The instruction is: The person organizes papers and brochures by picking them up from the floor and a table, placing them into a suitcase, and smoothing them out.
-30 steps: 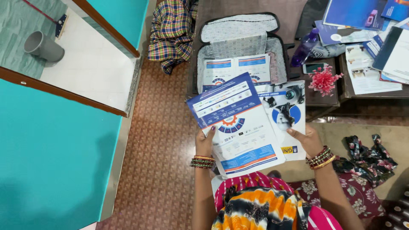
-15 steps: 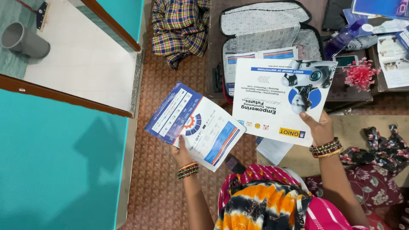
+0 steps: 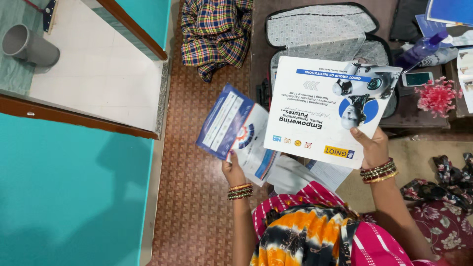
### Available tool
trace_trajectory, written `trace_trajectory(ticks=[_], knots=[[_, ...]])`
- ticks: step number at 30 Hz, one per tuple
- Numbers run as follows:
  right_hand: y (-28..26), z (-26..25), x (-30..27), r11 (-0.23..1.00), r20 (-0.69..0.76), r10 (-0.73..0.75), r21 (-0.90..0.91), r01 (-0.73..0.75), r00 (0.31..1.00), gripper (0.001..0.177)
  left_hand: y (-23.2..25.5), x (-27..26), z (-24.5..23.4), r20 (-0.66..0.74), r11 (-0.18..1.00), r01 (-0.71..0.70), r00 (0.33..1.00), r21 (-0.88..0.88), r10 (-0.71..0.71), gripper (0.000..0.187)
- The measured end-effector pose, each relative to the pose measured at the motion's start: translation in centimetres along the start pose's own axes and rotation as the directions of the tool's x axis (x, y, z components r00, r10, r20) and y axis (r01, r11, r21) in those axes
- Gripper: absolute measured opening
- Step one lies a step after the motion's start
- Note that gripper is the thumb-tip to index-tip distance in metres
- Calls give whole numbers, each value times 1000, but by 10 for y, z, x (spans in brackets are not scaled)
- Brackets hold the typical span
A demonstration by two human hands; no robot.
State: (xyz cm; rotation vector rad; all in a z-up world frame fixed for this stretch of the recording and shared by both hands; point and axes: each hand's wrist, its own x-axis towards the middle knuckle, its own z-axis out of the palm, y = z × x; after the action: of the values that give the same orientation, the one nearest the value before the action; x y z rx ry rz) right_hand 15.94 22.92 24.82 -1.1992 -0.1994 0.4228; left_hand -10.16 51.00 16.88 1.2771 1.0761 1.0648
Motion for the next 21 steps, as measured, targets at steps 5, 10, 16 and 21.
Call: trace_trajectory(ticks=[5,10,16,21], knots=[[13,29,63,996,4,8,84,-8,1000,28,5,24,90,244,946,193,961,-258,-130,42],[35,39,121,982,-112,45,189,-24,993,28,40,39,187,385,869,347,900,-352,-203,43],[59,21,154,989,87,141,27,-144,986,28,34,65,258,423,924,237,901,-301,-93,35],[41,-17,172,889,314,153,370,-270,937,32,56,103,234,504,987,29,862,-155,54,28]])
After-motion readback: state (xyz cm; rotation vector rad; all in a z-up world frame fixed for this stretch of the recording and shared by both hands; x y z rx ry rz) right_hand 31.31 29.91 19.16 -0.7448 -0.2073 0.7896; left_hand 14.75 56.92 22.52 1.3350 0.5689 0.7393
